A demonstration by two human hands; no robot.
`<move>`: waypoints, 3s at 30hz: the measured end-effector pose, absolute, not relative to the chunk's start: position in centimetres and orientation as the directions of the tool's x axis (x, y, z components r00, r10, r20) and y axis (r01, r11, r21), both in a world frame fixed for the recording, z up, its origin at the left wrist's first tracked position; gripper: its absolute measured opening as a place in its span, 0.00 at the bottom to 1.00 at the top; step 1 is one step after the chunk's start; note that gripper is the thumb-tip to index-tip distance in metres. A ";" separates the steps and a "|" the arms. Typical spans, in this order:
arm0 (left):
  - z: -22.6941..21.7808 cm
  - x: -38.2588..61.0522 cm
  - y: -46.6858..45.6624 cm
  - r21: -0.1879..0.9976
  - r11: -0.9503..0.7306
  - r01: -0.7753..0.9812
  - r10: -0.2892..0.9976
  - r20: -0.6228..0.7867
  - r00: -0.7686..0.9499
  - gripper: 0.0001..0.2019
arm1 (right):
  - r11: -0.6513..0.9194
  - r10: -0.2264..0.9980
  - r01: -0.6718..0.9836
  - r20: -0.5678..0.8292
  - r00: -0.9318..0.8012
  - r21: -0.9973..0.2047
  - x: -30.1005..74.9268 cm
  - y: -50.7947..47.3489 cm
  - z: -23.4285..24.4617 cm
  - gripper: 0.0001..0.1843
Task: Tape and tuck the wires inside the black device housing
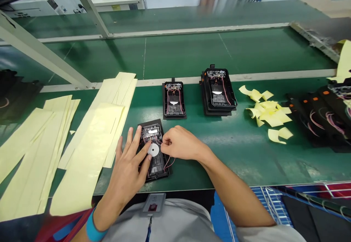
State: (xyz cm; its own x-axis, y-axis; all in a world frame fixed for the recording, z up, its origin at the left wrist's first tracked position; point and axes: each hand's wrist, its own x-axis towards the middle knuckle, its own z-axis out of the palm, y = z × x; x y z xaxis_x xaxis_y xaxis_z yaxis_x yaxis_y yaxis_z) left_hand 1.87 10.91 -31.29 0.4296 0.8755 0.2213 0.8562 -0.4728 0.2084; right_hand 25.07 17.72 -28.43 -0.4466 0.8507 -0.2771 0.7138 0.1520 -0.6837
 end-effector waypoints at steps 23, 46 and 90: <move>-32.4 2.0 10.5 0.175 -0.515 0.839 0.831 0.343 0.438 0.17 | 0.572 0.778 0.697 0.016 -0.629 -0.431 25.3 16.2 -28.2 0.20; -32.3 2.2 11.2 0.156 -0.520 0.840 0.837 0.289 0.465 0.18 | 0.562 0.761 0.718 -0.082 -0.643 -0.411 24.6 16.0 -27.5 0.19; -31.4 -9.2 19.0 0.377 0.149 0.914 0.981 0.060 -0.185 0.36 | 0.507 0.861 0.586 0.332 -0.386 -0.632 25.2 17.2 -29.7 0.18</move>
